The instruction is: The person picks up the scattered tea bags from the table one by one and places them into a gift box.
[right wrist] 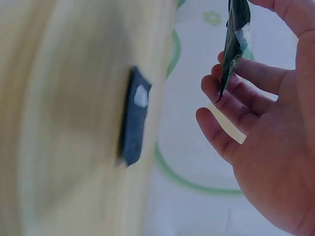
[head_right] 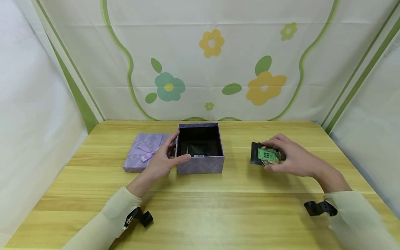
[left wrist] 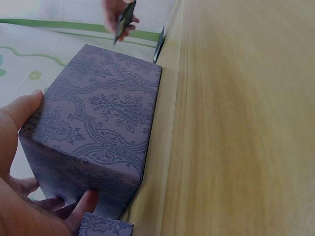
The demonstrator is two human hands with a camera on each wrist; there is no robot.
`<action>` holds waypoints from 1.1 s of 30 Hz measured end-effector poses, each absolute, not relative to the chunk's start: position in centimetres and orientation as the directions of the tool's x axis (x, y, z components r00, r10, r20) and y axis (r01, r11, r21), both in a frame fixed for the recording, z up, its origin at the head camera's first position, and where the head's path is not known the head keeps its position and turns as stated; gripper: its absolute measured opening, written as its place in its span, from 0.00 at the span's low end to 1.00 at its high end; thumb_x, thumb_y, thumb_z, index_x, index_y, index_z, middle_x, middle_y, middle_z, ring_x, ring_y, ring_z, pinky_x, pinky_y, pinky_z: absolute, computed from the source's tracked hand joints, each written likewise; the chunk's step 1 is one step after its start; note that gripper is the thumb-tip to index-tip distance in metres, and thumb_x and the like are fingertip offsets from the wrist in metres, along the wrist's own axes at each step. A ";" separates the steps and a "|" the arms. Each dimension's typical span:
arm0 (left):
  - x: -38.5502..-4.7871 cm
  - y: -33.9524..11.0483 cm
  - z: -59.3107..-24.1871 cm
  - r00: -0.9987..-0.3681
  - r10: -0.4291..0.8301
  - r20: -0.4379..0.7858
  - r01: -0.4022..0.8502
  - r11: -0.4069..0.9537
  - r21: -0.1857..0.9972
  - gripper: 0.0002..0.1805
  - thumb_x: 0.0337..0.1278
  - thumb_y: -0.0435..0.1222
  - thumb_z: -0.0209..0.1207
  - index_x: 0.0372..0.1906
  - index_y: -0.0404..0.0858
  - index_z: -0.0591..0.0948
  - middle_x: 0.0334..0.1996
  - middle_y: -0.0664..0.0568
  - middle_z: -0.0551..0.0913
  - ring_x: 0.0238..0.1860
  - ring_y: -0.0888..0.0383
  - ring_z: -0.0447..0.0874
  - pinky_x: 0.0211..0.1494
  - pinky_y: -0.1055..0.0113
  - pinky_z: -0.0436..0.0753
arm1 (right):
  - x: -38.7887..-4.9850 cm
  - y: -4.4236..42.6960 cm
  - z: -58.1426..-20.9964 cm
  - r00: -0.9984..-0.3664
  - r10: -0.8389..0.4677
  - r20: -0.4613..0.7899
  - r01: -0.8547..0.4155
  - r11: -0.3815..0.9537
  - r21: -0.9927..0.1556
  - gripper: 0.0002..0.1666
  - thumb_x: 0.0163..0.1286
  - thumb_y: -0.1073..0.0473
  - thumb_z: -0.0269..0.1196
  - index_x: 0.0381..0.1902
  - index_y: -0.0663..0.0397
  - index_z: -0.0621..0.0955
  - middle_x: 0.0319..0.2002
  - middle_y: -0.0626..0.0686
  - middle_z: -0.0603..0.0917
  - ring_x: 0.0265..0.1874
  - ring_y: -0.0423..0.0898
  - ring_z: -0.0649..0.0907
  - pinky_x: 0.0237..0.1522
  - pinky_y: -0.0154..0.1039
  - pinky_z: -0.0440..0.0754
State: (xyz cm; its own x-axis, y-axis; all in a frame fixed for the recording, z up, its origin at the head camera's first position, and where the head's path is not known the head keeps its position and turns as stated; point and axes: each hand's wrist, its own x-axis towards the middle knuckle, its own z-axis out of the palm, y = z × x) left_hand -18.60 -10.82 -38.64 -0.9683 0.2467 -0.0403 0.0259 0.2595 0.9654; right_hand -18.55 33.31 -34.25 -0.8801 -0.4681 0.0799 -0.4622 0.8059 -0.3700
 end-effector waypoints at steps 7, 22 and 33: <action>-18.6 -10.9 -38.5 -0.967 0.252 -0.027 0.043 0.269 0.962 0.56 0.61 0.54 0.74 0.86 0.68 0.51 0.86 0.59 0.51 0.86 0.48 0.55 0.79 0.41 0.71 | -20.0 30.7 -32.7 -0.861 -0.501 0.087 -0.491 0.776 -0.397 0.42 0.63 0.46 0.79 0.73 0.43 0.77 0.65 0.51 0.75 0.55 0.47 0.77 0.51 0.48 0.78; -18.4 -10.9 -38.5 -0.970 0.240 -0.040 0.026 0.266 0.964 0.56 0.60 0.53 0.74 0.86 0.68 0.52 0.86 0.59 0.52 0.86 0.48 0.56 0.80 0.42 0.70 | -22.5 23.9 -30.9 -0.829 -0.547 0.115 -0.530 0.704 -0.473 0.42 0.65 0.45 0.77 0.75 0.39 0.76 0.59 0.46 0.76 0.51 0.44 0.76 0.56 0.53 0.77; -18.6 -10.8 -38.5 -0.969 0.246 -0.036 0.031 0.264 0.964 0.56 0.60 0.53 0.75 0.86 0.68 0.51 0.86 0.56 0.53 0.85 0.48 0.57 0.79 0.41 0.71 | -24.6 19.7 -31.3 -0.785 -0.611 0.106 -0.578 0.658 -0.484 0.45 0.66 0.42 0.75 0.77 0.48 0.75 0.64 0.52 0.75 0.59 0.50 0.77 0.62 0.57 0.76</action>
